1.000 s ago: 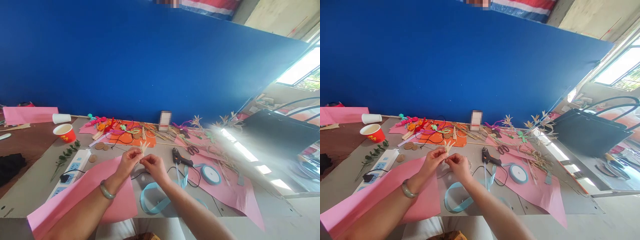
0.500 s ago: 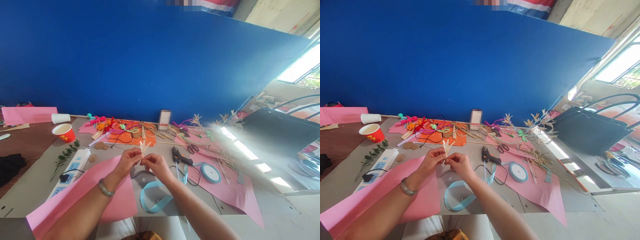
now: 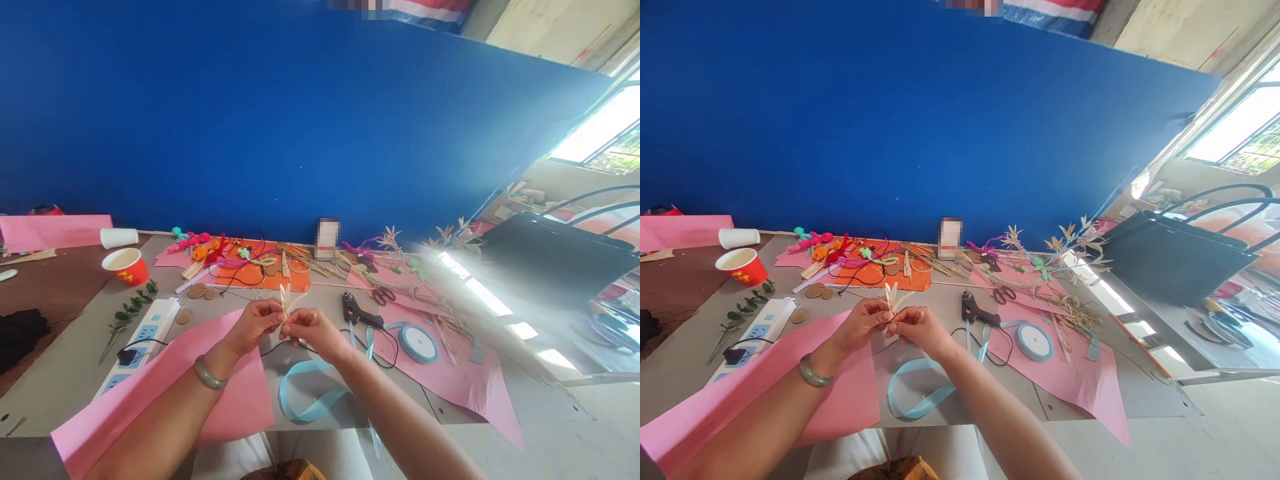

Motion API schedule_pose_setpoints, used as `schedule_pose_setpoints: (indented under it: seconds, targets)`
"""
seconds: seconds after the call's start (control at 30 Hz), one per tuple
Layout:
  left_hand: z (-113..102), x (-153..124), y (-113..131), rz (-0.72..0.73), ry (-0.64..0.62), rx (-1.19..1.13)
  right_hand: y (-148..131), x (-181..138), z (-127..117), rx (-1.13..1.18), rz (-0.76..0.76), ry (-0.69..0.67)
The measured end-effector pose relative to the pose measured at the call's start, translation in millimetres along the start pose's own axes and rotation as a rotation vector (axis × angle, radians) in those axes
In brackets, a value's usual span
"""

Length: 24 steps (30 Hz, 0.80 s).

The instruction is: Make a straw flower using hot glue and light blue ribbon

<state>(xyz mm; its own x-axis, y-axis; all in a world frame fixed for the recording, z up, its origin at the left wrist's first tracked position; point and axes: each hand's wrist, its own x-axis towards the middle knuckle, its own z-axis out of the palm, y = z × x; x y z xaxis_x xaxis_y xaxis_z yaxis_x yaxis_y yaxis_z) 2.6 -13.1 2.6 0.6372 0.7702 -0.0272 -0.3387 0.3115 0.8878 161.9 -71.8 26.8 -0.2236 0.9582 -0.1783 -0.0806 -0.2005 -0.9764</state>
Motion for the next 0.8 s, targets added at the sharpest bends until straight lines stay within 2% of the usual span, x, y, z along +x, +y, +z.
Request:
schedule_pose_setpoints:
  seconds: [0.17, 0.3, 0.4, 0.47, 0.53, 0.57, 0.63, 0.7, 0.8]
  targets:
    - [-1.2, -0.2, -3.3, -0.005, -0.005, 0.019, 6.0, 2.9, -2.3, -0.001, 0.018, -0.035]
    - [-0.3, 1.2, -3.7, 0.041, 0.027, 0.041, 4.7, -1.0, -0.5, -0.162, -0.013, 0.067]
    - [0.1, 2.9, -2.4, 0.074, 0.091, 0.035, -2.1, -12.2, -14.4, -0.505, -0.059, 0.188]
    - [0.7, 3.3, -0.8, 0.078, 0.123, 0.028, -8.4, -23.0, -35.1, -0.815, -0.078, 0.339]
    - [1.7, 3.0, 0.6, 0.076, 0.137, 0.028, -14.1, -35.1, -61.0, -1.165, 0.024, 0.552]
    - [2.3, 2.7, 0.9, 0.071, 0.139, 0.029, -16.2, -41.0, -73.7, -1.333, 0.091, 0.608]
    - [2.7, 2.6, 0.1, 0.057, 0.141, 0.032, -17.7, -51.7, -94.7, -1.560, 0.269, 0.605]
    - [1.8, 3.1, -2.7, 0.039, 0.143, 0.030, -15.7, -59.8, -108.3, -1.642, 0.394, 0.567]
    - [-1.4, 5.0, -8.3, 0.008, 0.129, 0.031, -7.2, -65.5, -119.6, -1.719, 0.406, 0.593]
